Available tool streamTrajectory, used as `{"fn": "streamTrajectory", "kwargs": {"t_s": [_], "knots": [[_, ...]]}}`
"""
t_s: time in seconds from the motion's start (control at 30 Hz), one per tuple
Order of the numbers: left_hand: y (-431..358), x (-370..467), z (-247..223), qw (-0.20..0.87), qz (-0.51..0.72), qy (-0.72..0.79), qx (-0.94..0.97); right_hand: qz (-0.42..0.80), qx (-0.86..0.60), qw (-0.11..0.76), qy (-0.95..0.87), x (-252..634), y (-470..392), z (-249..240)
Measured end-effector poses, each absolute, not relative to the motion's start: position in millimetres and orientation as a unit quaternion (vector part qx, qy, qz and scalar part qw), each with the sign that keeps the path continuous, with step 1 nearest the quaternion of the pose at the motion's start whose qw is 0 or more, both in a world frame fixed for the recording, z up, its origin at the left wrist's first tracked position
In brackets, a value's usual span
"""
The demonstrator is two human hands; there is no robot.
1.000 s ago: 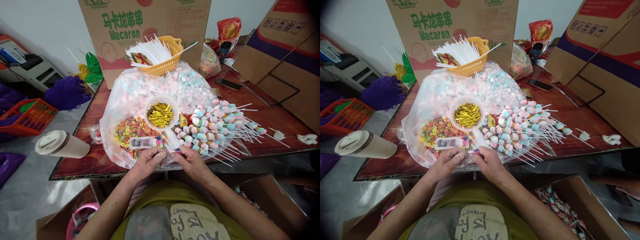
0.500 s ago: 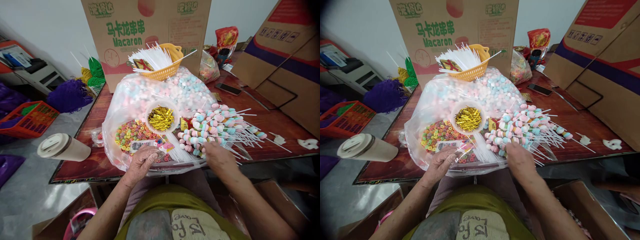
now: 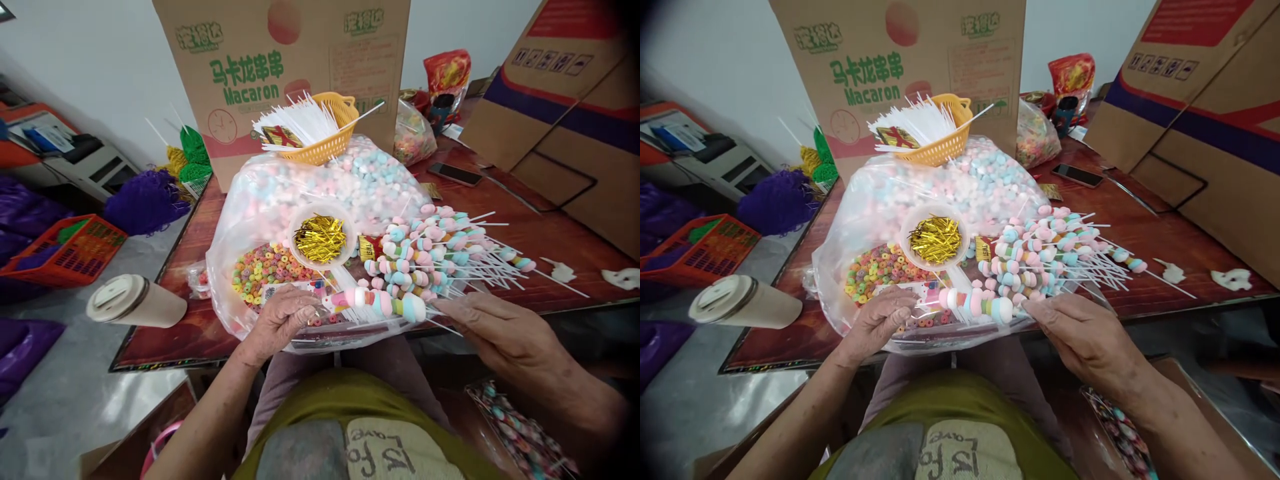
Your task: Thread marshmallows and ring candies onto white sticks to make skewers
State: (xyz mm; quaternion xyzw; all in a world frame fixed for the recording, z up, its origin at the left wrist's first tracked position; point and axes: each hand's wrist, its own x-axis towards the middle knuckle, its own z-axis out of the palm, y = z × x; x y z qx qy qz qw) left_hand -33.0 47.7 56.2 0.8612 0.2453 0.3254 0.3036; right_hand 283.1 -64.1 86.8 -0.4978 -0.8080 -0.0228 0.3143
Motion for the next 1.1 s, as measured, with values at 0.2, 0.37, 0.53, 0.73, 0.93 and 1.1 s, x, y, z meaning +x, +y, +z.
{"fn": "streamTrajectory", "kwargs": {"t_s": [0.2, 0.37, 0.53, 0.73, 0.93, 1.1], "knots": [[48.8, -27.2, 65.7, 0.338, 0.222, 0.223, 0.887, 0.104, -0.464, 0.307, -0.824, 287.9, -61.2, 88.6], [48.3, -22.5, 66.9, 0.380, 0.220, 0.272, 0.856, 0.239, -0.497, 0.292, -0.782, 296.1, -59.7, 80.8], [47.0, -26.0, 66.0, 0.359, 0.245, 0.259, 0.862, 0.284, -0.498, 0.274, -0.772, 293.8, -58.5, 77.3], [47.5, -29.1, 71.3, 0.335, 0.263, 0.259, 0.867, 0.201, -0.543, 0.349, -0.737, 288.4, -57.7, 77.2], [45.7, -29.8, 60.6, 0.437, 0.282, 0.342, 0.782, 0.189, -0.531, 0.354, -0.746, 287.3, -58.0, 78.7], [42.8, -30.5, 55.8, 0.521, 0.265, 0.375, 0.719, 0.211, -0.497, 0.334, -0.772, 289.4, -62.0, 80.3]]}}
